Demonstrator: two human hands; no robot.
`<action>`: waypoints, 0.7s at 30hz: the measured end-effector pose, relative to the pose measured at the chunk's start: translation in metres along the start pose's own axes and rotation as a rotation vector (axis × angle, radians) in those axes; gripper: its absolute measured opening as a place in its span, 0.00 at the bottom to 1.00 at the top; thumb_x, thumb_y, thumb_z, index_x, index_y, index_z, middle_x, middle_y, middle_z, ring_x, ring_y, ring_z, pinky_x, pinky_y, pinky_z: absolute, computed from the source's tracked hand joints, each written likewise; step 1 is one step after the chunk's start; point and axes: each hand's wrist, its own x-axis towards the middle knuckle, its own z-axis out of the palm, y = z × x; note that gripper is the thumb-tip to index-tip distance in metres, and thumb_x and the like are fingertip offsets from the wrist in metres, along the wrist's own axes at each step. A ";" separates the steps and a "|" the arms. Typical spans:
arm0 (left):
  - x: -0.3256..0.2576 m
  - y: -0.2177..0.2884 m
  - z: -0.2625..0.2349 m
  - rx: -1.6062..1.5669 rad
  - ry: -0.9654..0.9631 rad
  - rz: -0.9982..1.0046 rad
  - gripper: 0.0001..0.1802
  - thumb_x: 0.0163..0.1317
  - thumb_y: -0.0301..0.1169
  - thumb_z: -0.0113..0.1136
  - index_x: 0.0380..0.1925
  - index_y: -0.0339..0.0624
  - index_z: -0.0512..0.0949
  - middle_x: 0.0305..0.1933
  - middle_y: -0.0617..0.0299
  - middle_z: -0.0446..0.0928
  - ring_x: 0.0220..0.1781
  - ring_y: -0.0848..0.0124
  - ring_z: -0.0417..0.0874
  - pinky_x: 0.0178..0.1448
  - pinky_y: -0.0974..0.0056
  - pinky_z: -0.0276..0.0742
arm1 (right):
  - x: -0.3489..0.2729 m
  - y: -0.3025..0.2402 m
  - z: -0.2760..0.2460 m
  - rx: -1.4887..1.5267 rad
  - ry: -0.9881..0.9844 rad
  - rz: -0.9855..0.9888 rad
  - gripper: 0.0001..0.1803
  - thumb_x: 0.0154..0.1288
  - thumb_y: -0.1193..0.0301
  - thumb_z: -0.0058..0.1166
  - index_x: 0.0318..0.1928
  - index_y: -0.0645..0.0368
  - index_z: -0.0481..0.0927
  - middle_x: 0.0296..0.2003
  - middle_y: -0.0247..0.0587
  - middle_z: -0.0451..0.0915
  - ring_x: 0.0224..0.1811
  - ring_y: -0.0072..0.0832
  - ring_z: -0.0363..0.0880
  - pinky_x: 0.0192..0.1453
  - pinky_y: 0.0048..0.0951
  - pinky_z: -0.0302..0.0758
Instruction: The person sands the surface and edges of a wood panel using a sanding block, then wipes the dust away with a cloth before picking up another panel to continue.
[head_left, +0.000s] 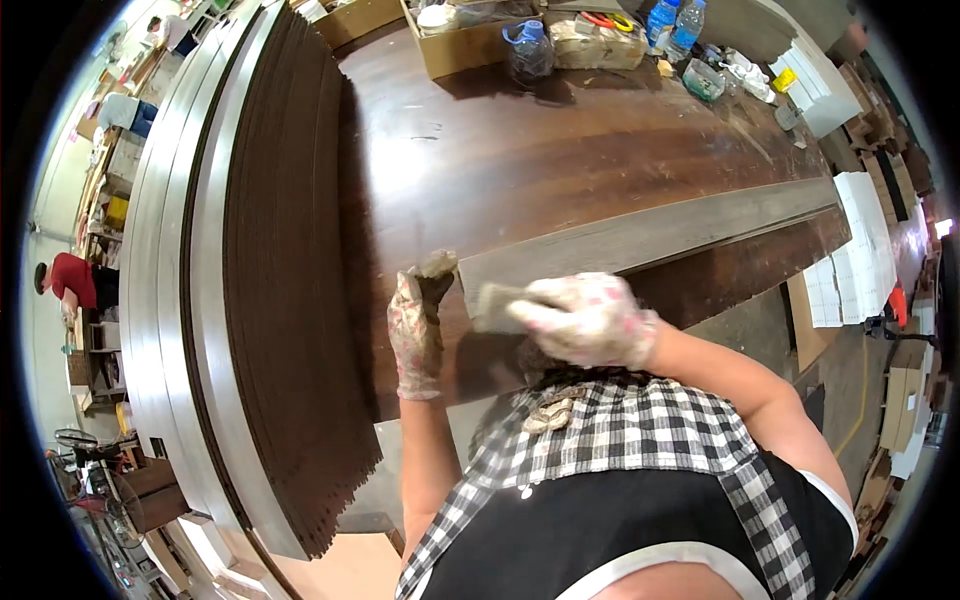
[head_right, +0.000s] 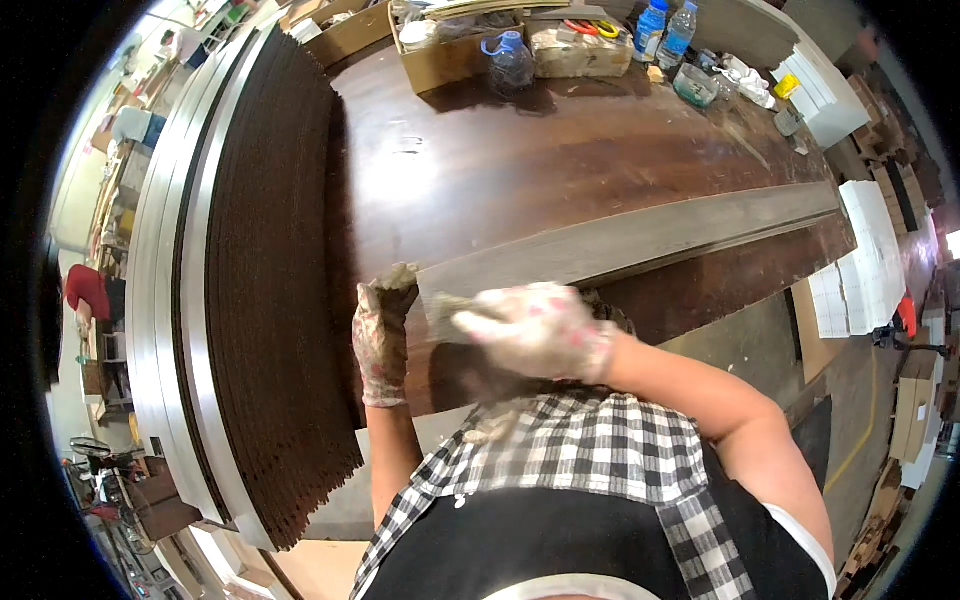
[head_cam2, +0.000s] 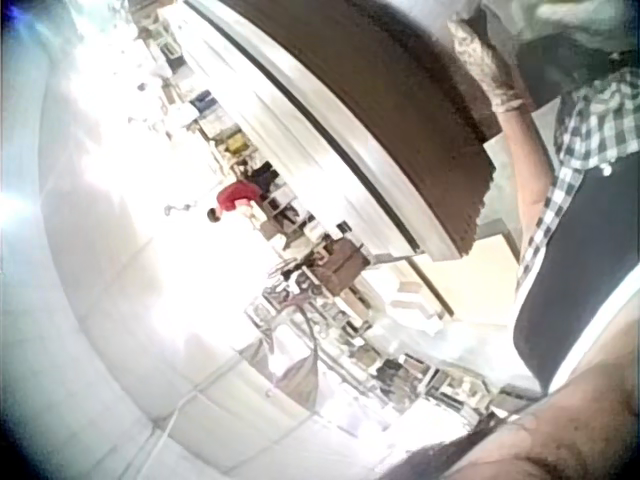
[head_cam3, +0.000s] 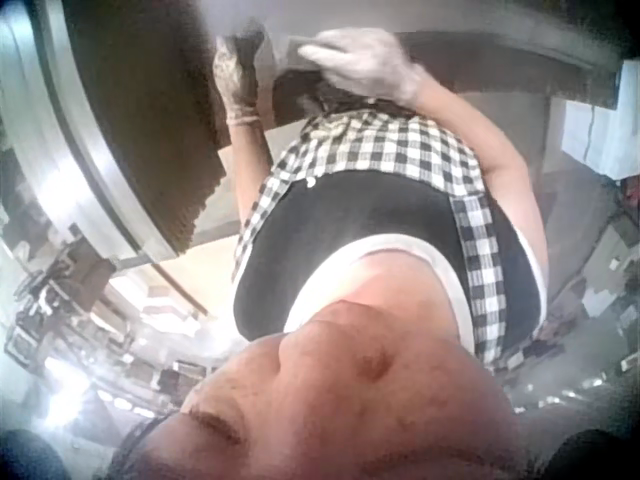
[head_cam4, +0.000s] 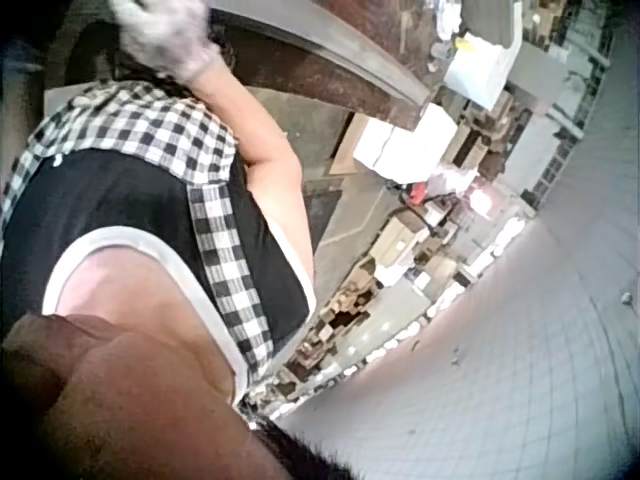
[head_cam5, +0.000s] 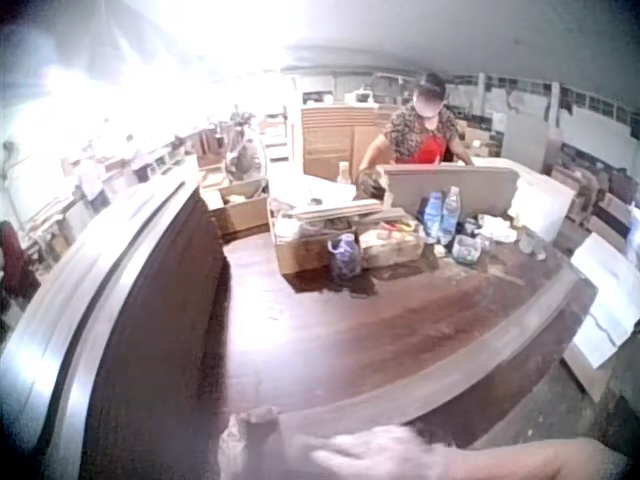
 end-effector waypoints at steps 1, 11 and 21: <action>-0.001 -0.003 -0.001 -0.268 0.004 0.023 0.25 0.79 0.43 0.40 0.58 0.34 0.75 0.51 0.54 0.80 0.54 0.64 0.81 0.60 0.60 0.77 | -0.021 0.008 -0.009 0.002 -0.029 0.060 0.22 0.56 0.74 0.58 0.53 0.49 0.81 0.37 0.39 0.84 0.26 0.26 0.81 0.22 0.30 0.79; -0.021 0.061 0.056 -0.133 0.234 0.596 0.26 0.82 0.39 0.31 0.69 0.33 0.63 0.65 0.49 0.73 0.68 0.60 0.74 0.75 0.55 0.67 | -0.014 -0.001 -0.026 -0.020 0.069 0.133 0.16 0.54 0.72 0.61 0.46 0.52 0.83 0.35 0.38 0.82 0.25 0.26 0.80 0.24 0.27 0.79; -0.039 0.054 0.136 0.181 -0.096 0.685 0.29 0.80 0.46 0.39 0.66 0.32 0.67 0.65 0.47 0.73 0.68 0.59 0.74 0.73 0.53 0.67 | -0.115 0.053 -0.094 -0.378 0.324 0.499 0.20 0.55 0.69 0.61 0.51 0.53 0.82 0.41 0.39 0.82 0.38 0.31 0.84 0.33 0.31 0.83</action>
